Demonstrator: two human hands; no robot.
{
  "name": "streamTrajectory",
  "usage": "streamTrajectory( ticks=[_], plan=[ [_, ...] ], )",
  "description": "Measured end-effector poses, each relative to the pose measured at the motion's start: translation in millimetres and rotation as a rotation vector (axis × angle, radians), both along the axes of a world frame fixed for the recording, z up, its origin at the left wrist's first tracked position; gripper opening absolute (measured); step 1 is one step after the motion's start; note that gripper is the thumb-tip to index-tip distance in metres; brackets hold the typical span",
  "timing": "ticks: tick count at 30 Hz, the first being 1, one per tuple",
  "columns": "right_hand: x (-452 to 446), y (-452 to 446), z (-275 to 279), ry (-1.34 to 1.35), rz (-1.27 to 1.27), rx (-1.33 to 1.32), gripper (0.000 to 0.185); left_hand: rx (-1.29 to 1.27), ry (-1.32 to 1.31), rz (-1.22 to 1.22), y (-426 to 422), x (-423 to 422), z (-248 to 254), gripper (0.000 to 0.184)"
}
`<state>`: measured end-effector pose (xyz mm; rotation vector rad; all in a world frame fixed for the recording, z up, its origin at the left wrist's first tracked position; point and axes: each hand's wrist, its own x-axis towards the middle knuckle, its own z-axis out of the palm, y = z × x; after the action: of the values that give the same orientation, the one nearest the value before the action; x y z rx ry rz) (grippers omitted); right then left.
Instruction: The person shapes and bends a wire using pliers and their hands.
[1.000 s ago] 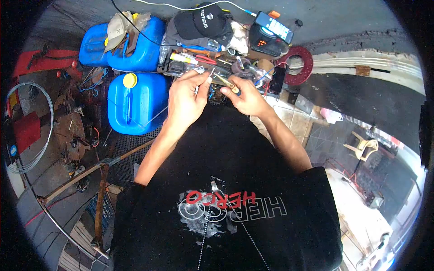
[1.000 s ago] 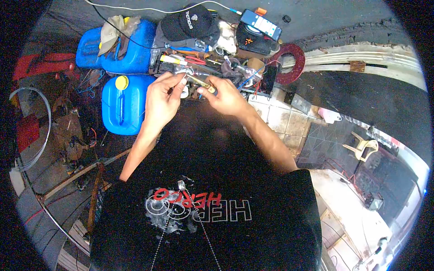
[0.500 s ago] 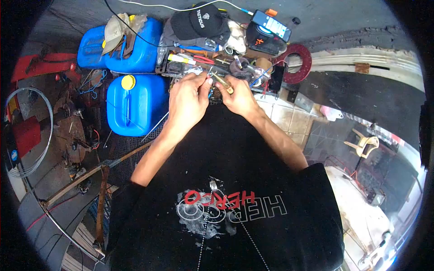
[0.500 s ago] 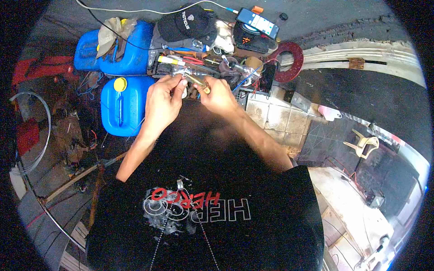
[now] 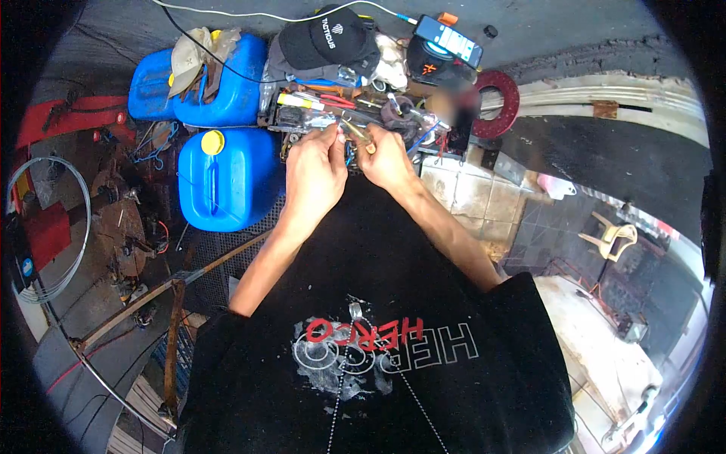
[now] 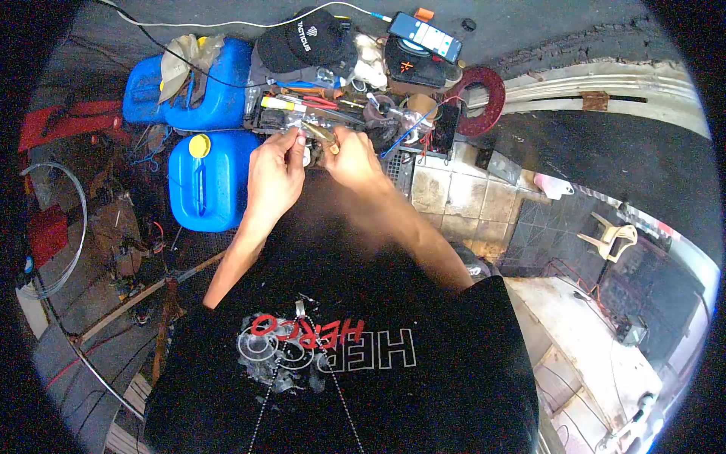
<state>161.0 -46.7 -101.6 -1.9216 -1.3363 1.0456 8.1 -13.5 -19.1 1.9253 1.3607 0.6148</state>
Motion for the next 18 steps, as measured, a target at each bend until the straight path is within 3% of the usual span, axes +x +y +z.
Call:
streamTrajectory(
  ticks=[4, 16, 18],
  plan=[
    [-6, 0, -16, -0.021, -0.008, 0.007, 0.02, 0.133, -0.066, 0.018, -2, 1, -17, 0.017],
    [-18, 13, -16, 0.01, 0.149, -0.057, 0.022, 0.004, -0.16, 0.12, -5, -19, -26, 0.017],
    [-15, 16, -5, 0.094, 0.224, 0.08, 0.024, -0.052, -0.18, 0.089, -7, -25, -26, 0.022]
  ],
)
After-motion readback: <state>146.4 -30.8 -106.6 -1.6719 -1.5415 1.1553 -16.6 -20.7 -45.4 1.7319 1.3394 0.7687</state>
